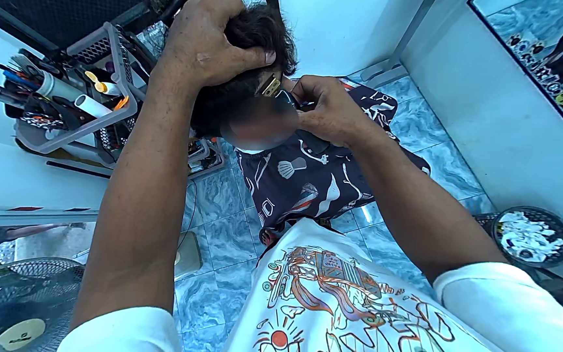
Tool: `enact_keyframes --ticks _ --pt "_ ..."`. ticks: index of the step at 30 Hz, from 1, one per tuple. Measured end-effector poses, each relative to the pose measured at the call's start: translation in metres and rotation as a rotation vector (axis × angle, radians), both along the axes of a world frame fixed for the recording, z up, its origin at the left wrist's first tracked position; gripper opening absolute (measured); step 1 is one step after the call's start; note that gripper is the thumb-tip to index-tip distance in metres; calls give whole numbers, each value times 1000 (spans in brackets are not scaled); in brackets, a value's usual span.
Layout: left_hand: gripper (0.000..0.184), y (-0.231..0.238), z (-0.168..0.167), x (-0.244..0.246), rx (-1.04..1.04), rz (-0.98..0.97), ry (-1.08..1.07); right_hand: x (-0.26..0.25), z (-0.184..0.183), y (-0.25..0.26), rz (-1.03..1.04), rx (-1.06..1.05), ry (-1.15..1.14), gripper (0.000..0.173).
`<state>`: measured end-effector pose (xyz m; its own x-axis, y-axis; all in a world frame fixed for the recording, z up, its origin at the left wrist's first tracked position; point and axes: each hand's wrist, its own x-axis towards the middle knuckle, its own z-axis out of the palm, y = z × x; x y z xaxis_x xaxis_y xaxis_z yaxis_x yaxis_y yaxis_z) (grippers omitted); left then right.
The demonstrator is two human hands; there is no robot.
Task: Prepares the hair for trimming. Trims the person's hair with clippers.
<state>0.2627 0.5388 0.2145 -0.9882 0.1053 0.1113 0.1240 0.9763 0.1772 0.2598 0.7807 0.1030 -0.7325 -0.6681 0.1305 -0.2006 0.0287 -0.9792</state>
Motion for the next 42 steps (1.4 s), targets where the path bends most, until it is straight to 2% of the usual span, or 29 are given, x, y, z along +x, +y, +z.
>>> enact_keyframes --ticks 42 --pt "72 0 1 1 -4 4 1 5 1 -1 -15 -65 -131 28"
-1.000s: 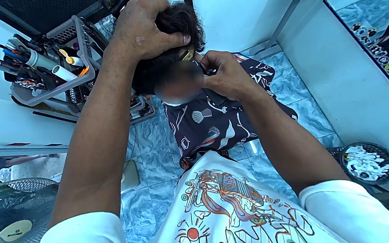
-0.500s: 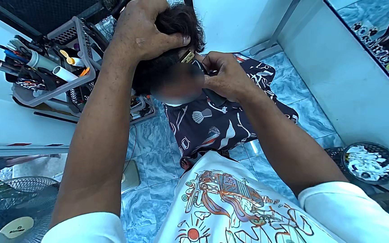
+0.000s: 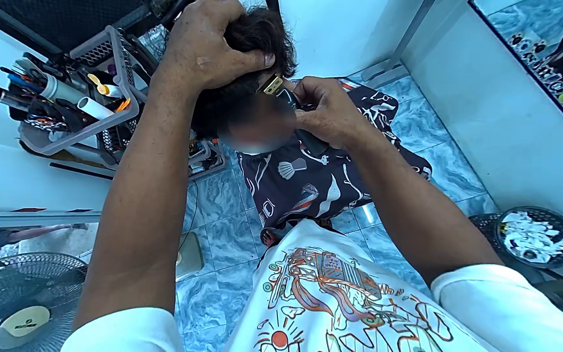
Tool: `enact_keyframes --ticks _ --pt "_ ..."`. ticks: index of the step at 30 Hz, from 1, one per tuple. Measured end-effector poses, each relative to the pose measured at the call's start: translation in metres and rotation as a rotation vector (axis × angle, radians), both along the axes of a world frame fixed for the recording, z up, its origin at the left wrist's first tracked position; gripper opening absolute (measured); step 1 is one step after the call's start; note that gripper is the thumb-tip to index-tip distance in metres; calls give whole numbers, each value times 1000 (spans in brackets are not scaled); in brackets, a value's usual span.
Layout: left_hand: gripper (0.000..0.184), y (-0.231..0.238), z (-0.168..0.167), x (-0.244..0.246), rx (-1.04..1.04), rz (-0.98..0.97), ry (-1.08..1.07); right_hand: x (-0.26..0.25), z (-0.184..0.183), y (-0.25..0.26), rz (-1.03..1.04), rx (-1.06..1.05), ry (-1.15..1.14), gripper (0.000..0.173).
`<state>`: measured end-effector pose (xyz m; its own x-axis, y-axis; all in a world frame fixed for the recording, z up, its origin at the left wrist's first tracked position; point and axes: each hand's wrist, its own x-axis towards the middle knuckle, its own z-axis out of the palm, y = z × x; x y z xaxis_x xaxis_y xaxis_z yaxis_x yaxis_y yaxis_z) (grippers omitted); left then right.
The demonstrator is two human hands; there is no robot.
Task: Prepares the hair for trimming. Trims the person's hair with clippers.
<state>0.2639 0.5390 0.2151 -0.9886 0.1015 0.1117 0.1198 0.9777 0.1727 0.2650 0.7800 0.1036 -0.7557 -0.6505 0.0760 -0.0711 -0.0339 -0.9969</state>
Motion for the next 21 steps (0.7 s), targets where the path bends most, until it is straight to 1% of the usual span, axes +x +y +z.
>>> enact_keyframes --ticks 6,12,17,21 --pt "72 -1 0 -2 8 -7 -12 -1 0 -2 0 40 15 27" --pt "71 -1 0 -2 2 -7 -18 -1 -2 -3 -8 31 16 28" --pt "75 -2 0 -3 -2 -6 -17 -2 -4 -2 -3 -1 -3 28" --pt "73 -2 0 -2 5 -5 -22 -2 -3 -2 6 14 15 28"
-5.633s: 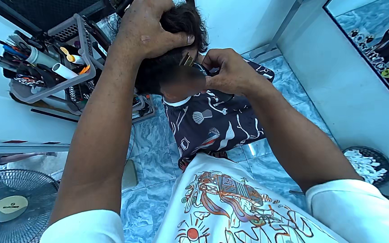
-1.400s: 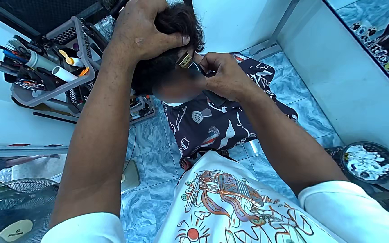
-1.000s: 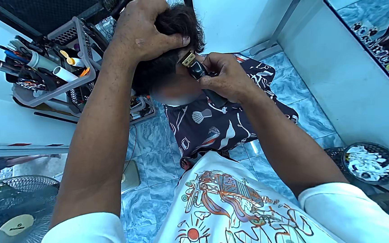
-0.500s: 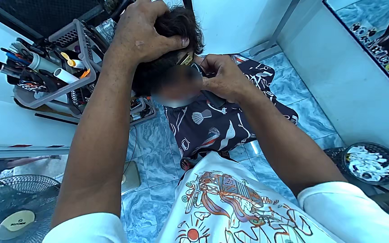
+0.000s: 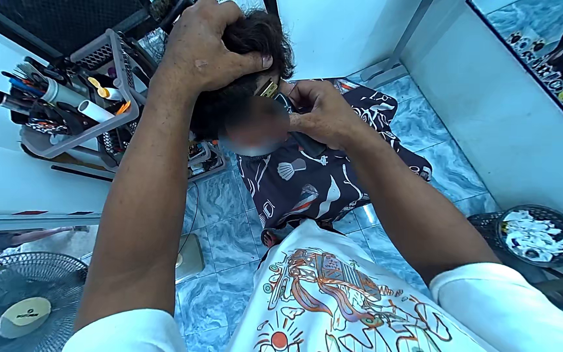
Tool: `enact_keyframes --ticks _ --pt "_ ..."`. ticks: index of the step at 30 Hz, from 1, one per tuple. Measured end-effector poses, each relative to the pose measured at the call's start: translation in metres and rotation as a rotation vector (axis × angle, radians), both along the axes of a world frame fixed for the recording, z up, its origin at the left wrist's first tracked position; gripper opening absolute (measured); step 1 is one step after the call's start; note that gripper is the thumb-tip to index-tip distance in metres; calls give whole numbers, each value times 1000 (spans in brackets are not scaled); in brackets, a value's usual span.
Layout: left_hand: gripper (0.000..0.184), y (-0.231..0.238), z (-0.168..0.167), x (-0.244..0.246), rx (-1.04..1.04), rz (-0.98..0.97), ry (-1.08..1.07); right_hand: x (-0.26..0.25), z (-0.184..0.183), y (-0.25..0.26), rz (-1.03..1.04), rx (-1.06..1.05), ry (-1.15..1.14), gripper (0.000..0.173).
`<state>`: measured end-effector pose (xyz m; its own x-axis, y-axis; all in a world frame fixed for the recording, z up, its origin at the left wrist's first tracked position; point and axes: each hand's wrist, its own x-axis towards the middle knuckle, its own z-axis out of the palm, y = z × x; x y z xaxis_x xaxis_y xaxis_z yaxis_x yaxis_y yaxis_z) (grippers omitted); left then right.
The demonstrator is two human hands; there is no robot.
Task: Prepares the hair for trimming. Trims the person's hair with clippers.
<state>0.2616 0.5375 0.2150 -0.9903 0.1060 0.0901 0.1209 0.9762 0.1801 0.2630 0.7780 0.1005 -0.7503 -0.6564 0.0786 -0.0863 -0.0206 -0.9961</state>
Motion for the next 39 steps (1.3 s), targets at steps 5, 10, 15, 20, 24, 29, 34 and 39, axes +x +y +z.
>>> enact_keyframes --ticks 5,10,15,20,24,29,34,39 --pt "75 -1 0 0 -7 1 3 2 3 0 -26 -7 -25 29" --pt "74 -1 -1 1 -6 -13 16 2 2 0 -15 -18 -25 28" --pt "73 -1 -1 0 -5 -16 20 2 2 1 -5 -5 -23 27" --pt "73 -1 -1 0 -5 -19 23 2 3 0 -23 -21 -56 29" --pt "75 -2 -1 0 -10 -21 21 2 3 1 -17 -18 -59 28" --pt "74 -2 -1 0 -1 -17 20 1 4 2 -3 -2 -39 27" --pt "74 -2 -2 -1 -1 -18 26 1 4 1 -28 -38 -64 29" --pt "74 -1 0 -1 -4 -7 3 1 5 2 -4 -12 -53 28"
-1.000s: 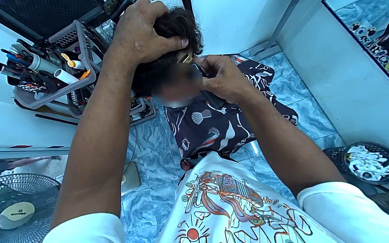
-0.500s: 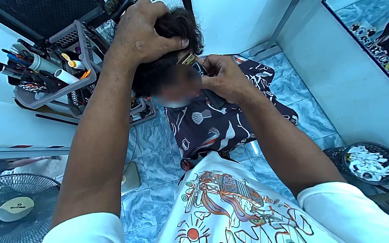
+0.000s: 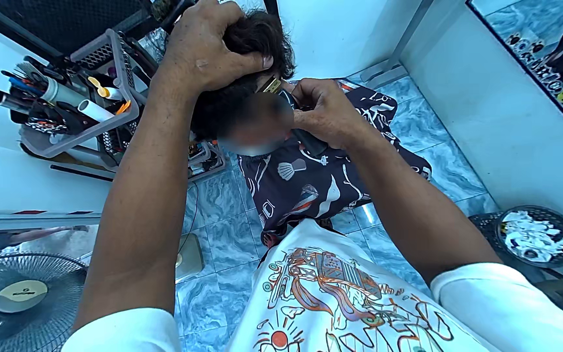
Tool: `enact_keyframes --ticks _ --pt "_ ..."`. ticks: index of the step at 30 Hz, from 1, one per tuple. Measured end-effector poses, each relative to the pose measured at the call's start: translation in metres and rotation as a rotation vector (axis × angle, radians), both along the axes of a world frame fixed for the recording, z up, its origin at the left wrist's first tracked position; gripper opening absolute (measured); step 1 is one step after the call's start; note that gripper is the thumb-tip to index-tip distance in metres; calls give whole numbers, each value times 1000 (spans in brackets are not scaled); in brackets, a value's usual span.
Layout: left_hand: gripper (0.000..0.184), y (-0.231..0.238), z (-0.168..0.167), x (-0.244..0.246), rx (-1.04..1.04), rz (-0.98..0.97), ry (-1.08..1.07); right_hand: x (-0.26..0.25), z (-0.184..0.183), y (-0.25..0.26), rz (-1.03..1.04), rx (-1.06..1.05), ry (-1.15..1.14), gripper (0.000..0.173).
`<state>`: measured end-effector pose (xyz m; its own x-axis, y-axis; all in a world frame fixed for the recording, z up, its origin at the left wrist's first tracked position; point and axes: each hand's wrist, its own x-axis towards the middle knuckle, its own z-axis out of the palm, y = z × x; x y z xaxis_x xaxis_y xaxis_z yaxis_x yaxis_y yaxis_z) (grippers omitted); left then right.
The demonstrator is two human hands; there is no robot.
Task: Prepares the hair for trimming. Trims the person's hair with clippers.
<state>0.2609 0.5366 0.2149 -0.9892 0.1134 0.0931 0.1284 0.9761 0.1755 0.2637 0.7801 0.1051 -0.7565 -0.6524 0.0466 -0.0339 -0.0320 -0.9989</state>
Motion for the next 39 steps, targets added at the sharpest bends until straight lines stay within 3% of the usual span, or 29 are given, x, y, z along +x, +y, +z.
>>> enact_keyframes --ticks 11,16,39 --pt "72 0 -1 1 0 11 6 -2 -4 -3 -8 30 116 28" --pt "73 -1 -1 0 13 -1 7 -2 -4 1 34 148 206 28" --pt "72 0 1 -1 9 5 -5 -5 -4 -4 -4 62 173 27"
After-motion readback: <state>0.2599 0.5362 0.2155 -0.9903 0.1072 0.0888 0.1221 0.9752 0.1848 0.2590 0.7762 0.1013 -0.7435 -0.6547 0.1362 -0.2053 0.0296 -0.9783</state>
